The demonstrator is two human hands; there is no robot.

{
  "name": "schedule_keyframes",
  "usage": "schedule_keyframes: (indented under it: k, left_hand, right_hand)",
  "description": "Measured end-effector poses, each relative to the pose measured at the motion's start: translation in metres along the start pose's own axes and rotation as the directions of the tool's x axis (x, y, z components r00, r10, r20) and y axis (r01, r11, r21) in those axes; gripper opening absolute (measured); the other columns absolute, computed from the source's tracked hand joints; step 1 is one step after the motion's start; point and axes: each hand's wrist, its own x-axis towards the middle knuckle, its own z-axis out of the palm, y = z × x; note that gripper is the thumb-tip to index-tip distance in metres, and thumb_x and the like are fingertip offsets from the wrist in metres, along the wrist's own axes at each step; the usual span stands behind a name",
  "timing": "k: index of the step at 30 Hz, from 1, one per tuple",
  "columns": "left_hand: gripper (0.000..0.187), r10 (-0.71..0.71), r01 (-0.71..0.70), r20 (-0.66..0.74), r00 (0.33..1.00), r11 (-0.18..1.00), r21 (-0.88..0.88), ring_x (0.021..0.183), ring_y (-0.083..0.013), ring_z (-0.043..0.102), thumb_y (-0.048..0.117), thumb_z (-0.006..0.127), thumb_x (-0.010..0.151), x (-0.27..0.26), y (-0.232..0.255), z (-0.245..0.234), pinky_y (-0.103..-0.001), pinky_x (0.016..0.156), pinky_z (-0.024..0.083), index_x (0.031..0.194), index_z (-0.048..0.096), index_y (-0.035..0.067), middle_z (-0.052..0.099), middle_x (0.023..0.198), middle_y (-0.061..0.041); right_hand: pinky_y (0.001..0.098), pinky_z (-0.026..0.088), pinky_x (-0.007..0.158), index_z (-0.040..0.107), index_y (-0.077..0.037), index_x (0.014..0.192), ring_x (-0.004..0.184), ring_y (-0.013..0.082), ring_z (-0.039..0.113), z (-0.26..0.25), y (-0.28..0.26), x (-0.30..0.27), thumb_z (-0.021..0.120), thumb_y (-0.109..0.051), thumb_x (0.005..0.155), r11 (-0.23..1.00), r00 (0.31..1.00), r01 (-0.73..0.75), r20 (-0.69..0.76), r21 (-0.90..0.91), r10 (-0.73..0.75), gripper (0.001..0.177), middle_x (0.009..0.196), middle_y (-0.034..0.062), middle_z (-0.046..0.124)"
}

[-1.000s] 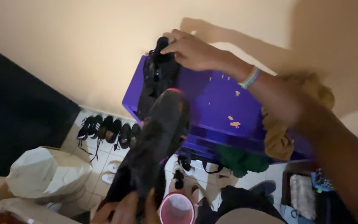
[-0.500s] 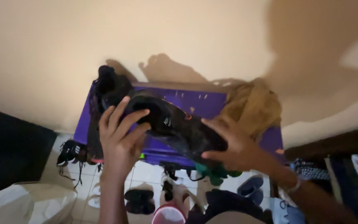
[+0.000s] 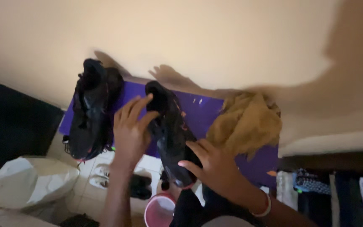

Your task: The person wipes a black sneaker with a cloth, then dips the cloth into a pink cup of liquid and continues wiping the shoe. The person also handles the shoelaces, pulling and adjusting them while holding the shoe.

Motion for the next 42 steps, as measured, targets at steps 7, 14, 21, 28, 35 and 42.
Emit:
schedule_keyframes:
  k: [7,14,21,28,35,42]
  left_hand:
    - [0.018,-0.313,0.296,-0.027,0.949,0.92,-0.257,0.109,-0.0292,0.053,0.007,0.055,0.086,-0.026,0.035,-0.013,-0.041,0.093,0.038,0.103,0.061,0.002,0.061,0.11,-0.01]
    - [0.024,-0.29,0.237,-0.027,0.957,0.828,-0.508,0.127,-0.0357,0.044,0.008,0.053,0.09,-0.036,0.02,0.017,-0.043,0.105,0.033,0.113,0.056,0.001,0.054,0.127,-0.015]
    - [0.02,-0.361,0.235,-0.069,0.93,0.728,-0.644,0.132,-0.0358,0.039,0.008,0.058,0.089,-0.046,0.017,0.042,-0.044,0.108,0.032,0.108,0.055,0.004,0.053,0.127,-0.014]
    - [0.019,-0.34,0.24,-0.061,0.938,0.77,-0.591,0.133,-0.0366,0.037,0.006,0.056,0.089,-0.044,0.016,0.044,-0.046,0.108,0.03,0.108,0.056,0.004,0.051,0.128,-0.014]
    - [0.021,-0.351,0.283,-0.018,0.936,0.783,-0.555,0.132,-0.0367,0.037,0.005,0.056,0.088,-0.041,0.017,0.038,-0.046,0.107,0.031,0.108,0.056,0.004,0.051,0.126,-0.015]
    - [0.021,-0.355,0.273,-0.037,0.934,0.778,-0.566,0.132,-0.0367,0.037,0.005,0.056,0.088,-0.042,0.018,0.042,-0.045,0.107,0.032,0.109,0.057,0.005,0.05,0.125,-0.014]
  right_hand:
    - [0.0398,0.047,0.06,0.059,-0.006,0.116,0.07,0.0312,0.06,-0.008,-0.008,0.019,0.061,-0.023,0.084,0.999,0.998,-0.049,-0.041,0.02,0.05,0.036,0.083,0.0123,0.06]
    - [0.0387,0.046,0.079,0.059,-0.003,0.095,0.095,0.0325,0.055,0.007,-0.017,0.045,0.061,-0.017,0.084,0.984,0.97,0.179,-0.174,0.026,-0.172,0.018,0.105,0.0153,0.056]
    - [0.0365,0.042,0.083,0.056,-0.001,0.09,0.096,0.0296,0.052,0.011,-0.017,0.038,0.058,-0.014,0.085,0.981,0.985,0.131,-0.127,0.146,-0.113,0.013,0.099,0.012,0.053]
    - [0.0347,0.041,0.079,0.054,0.001,0.085,0.089,0.0273,0.051,0.01,-0.003,0.02,0.055,-0.011,0.084,0.97,0.995,0.059,-0.097,0.238,-0.037,0.012,0.092,0.0121,0.05]
    - [0.0348,0.043,0.071,0.049,-0.002,0.074,0.08,0.024,0.053,-0.011,0.004,-0.01,0.055,-0.018,0.084,0.875,0.987,0.152,-0.027,0.46,-0.157,0.019,0.084,0.0101,0.051]
    - [0.0375,0.045,0.076,0.064,-0.004,0.089,0.09,0.0265,0.057,-0.029,0.005,-0.012,0.063,-0.031,0.079,0.996,0.999,-0.022,0.03,0.084,0.019,0.029,0.095,0.0125,0.059]
